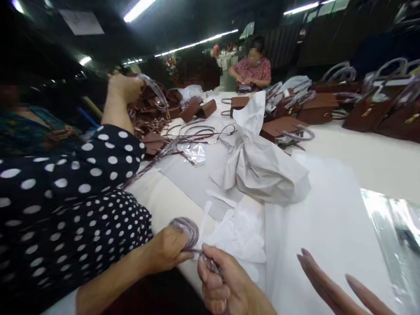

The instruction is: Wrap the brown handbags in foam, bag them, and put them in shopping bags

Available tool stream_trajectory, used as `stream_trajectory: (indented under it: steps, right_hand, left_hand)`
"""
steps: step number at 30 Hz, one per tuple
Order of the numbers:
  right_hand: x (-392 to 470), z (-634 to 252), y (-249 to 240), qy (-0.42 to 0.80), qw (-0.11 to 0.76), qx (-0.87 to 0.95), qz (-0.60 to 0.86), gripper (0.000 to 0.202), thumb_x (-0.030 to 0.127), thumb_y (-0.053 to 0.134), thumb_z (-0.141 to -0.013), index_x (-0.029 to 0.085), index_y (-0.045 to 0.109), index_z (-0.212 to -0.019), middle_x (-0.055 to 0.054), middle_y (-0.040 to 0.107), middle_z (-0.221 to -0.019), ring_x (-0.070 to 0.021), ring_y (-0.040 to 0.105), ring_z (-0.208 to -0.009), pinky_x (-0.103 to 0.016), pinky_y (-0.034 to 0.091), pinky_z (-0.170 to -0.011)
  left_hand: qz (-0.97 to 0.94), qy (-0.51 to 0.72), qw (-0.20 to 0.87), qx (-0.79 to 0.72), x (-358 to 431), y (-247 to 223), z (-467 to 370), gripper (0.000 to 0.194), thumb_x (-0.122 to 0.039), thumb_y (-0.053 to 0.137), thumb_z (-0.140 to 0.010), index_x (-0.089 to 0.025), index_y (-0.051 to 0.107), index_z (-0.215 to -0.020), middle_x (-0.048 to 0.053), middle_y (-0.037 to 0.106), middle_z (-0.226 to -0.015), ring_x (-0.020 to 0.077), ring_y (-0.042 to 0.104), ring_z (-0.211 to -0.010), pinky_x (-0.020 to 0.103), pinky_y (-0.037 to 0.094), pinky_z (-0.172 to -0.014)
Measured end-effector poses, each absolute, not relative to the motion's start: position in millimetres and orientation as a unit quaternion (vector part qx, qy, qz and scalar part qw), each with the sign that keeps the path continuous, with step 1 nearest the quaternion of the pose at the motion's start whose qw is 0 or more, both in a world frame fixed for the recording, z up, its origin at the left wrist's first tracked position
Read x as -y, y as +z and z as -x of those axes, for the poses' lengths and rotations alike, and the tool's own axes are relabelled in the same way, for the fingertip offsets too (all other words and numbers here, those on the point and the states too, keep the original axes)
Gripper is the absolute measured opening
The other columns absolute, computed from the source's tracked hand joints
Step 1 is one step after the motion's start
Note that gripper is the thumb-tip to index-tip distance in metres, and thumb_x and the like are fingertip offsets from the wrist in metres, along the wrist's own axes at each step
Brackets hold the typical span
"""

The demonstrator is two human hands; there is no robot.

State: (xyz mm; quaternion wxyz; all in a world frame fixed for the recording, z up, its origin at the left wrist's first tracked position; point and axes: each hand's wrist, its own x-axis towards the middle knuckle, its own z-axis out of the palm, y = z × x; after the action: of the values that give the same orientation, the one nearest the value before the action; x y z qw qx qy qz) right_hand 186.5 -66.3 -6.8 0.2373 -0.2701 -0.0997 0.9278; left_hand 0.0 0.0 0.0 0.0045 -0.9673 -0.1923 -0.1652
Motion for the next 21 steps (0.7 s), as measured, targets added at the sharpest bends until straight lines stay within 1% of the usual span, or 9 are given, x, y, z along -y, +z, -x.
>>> stream_trajectory:
  steps: [3, 5, 7, 9, 12, 14, 16, 18, 21]
  right_hand:
    - [70, -201, -23, 0.856, 0.267, 0.301, 0.324, 0.036, 0.051, 0.056, -0.074, 0.016, 0.051, -0.075, 0.003, 0.047, -0.055, -0.0041, 0.041, -0.038, -0.015, 0.025, -0.036]
    - [73, -211, -35, 0.780, 0.290, 0.413, 0.369, 0.038, 0.050, 0.060, -0.071, 0.016, 0.052, -0.086, -0.001, 0.055, -0.071, -0.0086, 0.052, -0.052, -0.016, 0.033, -0.043]
    - [75, -223, -45, 0.697, 0.315, 0.489, 0.419, 0.041, 0.052, 0.056, -0.074, 0.016, 0.054, -0.093, -0.003, 0.056, -0.077, -0.0122, 0.054, -0.064, -0.020, 0.041, -0.056]
    - [73, -239, -50, 0.664, 0.317, 0.527, 0.426, 0.045, 0.055, 0.047, -0.079, 0.014, 0.058, -0.097, -0.003, 0.055, -0.072, -0.0128, 0.052, -0.065, -0.021, 0.041, -0.060]
    - [57, -267, -43, 0.737, 0.242, 0.527, 0.348, 0.054, 0.059, 0.037, -0.084, 0.011, 0.063, -0.085, 0.001, 0.045, -0.051, -0.0068, 0.039, -0.042, -0.017, 0.029, -0.040]
    - [44, -281, -33, 0.773, 0.201, 0.521, 0.301, 0.056, 0.059, 0.035, -0.084, 0.010, 0.063, -0.085, 0.003, 0.043, -0.046, -0.0045, 0.033, -0.034, -0.016, 0.023, -0.035]
    - [33, -285, -27, 0.755, 0.241, 0.516, 0.326, 0.054, 0.056, 0.031, -0.087, 0.012, 0.058, -0.102, -0.002, 0.057, -0.063, -0.0069, 0.047, -0.042, -0.017, 0.036, -0.043]
    - [29, -279, -29, 0.675, 0.322, 0.527, 0.404, 0.049, 0.052, 0.034, -0.088, 0.017, 0.048, -0.117, -0.007, 0.060, -0.093, -0.0096, 0.057, -0.059, -0.022, 0.045, -0.058]
    - [37, -256, -46, 0.428, 0.400, 0.604, 0.541, 0.043, 0.042, 0.050, -0.084, 0.019, 0.044, -0.120, -0.009, 0.055, -0.108, -0.0126, 0.057, -0.072, -0.026, 0.047, -0.066]
  left_hand:
    - [0.969, -0.097, 0.046, 0.223, -7, 7, -1, 0.035, -0.038, 0.028, -0.091, -0.018, 0.043, -0.066, 0.001, 0.051, -0.051, 0.0148, 0.045, -0.045, 0.029, 0.027, -0.046]
    - [0.961, -0.026, 0.047, 0.270, -10, 20, -1, 0.034, -0.037, 0.031, -0.090, -0.017, 0.045, -0.067, 0.002, 0.052, -0.052, 0.0148, 0.046, -0.046, 0.028, 0.026, -0.047]
    - [0.942, 0.053, 0.011, 0.330, -10, 42, -2, 0.029, -0.035, 0.037, -0.088, -0.016, 0.049, -0.069, 0.003, 0.054, -0.056, 0.0147, 0.047, -0.049, 0.027, 0.027, -0.048]
    - [0.912, 0.108, -0.115, 0.380, -5, 66, -7, 0.030, -0.037, 0.038, -0.087, -0.016, 0.051, -0.069, 0.002, 0.054, -0.059, 0.0135, 0.047, -0.053, 0.025, 0.028, -0.049]
    - [0.757, 0.138, -0.496, 0.403, 6, 89, -19, 0.045, -0.050, 0.032, -0.086, -0.016, 0.053, -0.066, -0.002, 0.043, -0.049, 0.0095, 0.038, -0.042, 0.021, 0.026, -0.041]
    - [0.594, 0.101, -0.697, 0.389, 8, 85, -30, 0.054, -0.060, 0.034, -0.082, -0.014, 0.054, -0.062, -0.004, 0.037, -0.039, 0.0072, 0.030, -0.031, 0.020, 0.022, -0.035]
    - [0.473, 0.018, -0.788, 0.393, 3, 69, -39, 0.056, -0.062, 0.040, -0.078, -0.012, 0.055, -0.057, -0.005, 0.034, -0.031, 0.0064, 0.028, -0.025, 0.020, 0.026, -0.034]
    - [0.377, -0.061, -0.834, 0.400, -8, 46, -47, 0.054, -0.058, 0.044, -0.079, -0.011, 0.056, -0.056, -0.007, 0.031, -0.028, 0.0060, 0.029, -0.024, 0.020, 0.035, -0.038]
    - [0.243, -0.104, -0.888, 0.378, -29, 19, -54, 0.051, -0.052, 0.040, -0.084, -0.011, 0.057, -0.059, -0.009, 0.027, -0.027, 0.0050, 0.031, -0.024, 0.020, 0.044, -0.047]
